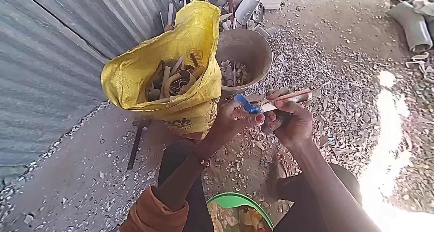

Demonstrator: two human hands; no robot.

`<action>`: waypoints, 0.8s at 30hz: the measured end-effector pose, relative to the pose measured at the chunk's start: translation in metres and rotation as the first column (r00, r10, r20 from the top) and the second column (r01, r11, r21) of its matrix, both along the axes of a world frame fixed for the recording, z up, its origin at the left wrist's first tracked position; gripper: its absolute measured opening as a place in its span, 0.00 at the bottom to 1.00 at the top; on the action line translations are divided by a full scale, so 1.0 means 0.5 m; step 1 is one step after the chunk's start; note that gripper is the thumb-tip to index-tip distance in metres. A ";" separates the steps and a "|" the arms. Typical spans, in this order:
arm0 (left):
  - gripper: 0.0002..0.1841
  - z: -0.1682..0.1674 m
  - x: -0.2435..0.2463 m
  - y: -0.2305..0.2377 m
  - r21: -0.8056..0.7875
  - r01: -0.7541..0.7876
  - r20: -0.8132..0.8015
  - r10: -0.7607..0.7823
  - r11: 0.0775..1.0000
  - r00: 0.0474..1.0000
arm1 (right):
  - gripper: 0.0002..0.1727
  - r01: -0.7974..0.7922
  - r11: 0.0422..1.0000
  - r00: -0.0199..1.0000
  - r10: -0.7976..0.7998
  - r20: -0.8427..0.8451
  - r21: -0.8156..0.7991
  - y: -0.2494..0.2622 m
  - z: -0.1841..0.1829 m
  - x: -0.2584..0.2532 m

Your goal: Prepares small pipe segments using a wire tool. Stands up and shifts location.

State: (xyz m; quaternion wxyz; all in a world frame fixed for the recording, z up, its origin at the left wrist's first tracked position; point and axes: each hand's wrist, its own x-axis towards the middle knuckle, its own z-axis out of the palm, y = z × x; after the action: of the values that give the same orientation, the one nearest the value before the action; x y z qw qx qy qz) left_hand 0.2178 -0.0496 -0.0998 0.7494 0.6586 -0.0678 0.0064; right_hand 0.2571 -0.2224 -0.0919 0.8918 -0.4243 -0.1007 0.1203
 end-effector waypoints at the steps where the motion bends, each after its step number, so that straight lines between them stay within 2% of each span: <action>1: 0.15 -0.005 0.001 -0.008 0.030 -0.076 0.058 0.074 0.997 0.996 | 0.07 0.017 1.000 0.999 -0.018 -0.034 -0.011 0.003 0.002 0.000; 2: 0.11 -0.010 0.004 -0.013 0.071 -0.131 0.133 0.121 0.989 0.984 | 0.07 0.043 0.999 0.996 -0.044 -0.080 -0.020 0.006 0.004 -0.001; 3: 0.11 -0.014 0.006 -0.015 0.111 -0.160 0.226 0.132 0.981 0.965 | 0.08 0.076 0.996 0.988 -0.081 -0.134 -0.041 0.009 0.006 0.000; 4: 0.13 -0.018 0.010 -0.017 0.158 -0.180 0.308 0.125 0.971 0.943 | 0.09 0.113 0.990 0.973 -0.126 -0.193 -0.079 0.012 0.008 0.002; 6: 0.09 -0.025 0.016 -0.021 0.291 -0.247 0.438 0.101 0.924 0.893 | 0.09 0.179 0.972 0.929 -0.217 -0.299 -0.151 0.019 0.008 0.008; 9: 0.07 -0.031 0.012 -0.027 0.370 -0.335 0.510 0.112 0.867 0.853 | 0.12 0.180 0.967 0.913 -0.233 -0.335 -0.181 0.021 0.000 0.009; 12: 0.07 -0.029 0.009 -0.032 0.315 -0.409 0.510 0.210 0.856 0.834 | 0.13 0.151 0.977 0.936 -0.191 -0.297 -0.152 0.023 0.009 0.004; 14: 0.09 -0.019 0.009 -0.028 0.239 -0.388 0.405 0.272 0.890 0.873 | 0.10 0.116 0.986 0.972 -0.138 -0.193 -0.122 0.025 0.015 -0.002; 16: 0.09 -0.004 0.013 -0.028 0.102 -0.393 0.220 0.365 0.914 0.905 | 0.10 0.079 0.993 0.997 -0.081 -0.018 -0.086 0.032 0.011 -0.005; 19: 0.09 0.018 0.024 -0.032 -0.128 -0.443 -0.090 0.434 0.887 0.896 | 0.10 0.040 0.998 0.978 -0.031 0.208 -0.042 0.050 0.003 -0.005; 21: 0.11 0.023 0.036 -0.030 -0.246 -0.466 -0.288 0.395 0.850 0.872 | 0.10 0.020 0.999 0.946 -0.006 0.324 -0.039 0.061 -0.002 -0.005; 24: 0.14 0.013 0.047 -0.004 -0.410 -0.407 -0.473 0.192 0.816 0.860 | 0.09 -0.048 0.995 0.891 0.080 0.448 -0.082 0.066 -0.008 0.000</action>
State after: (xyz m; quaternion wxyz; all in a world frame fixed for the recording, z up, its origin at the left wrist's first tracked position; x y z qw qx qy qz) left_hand 0.2411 -0.0516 -0.0934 0.8790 0.4320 0.2020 0.0061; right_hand 0.2571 -0.1891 -0.0958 0.8247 -0.4673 -0.3143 0.0515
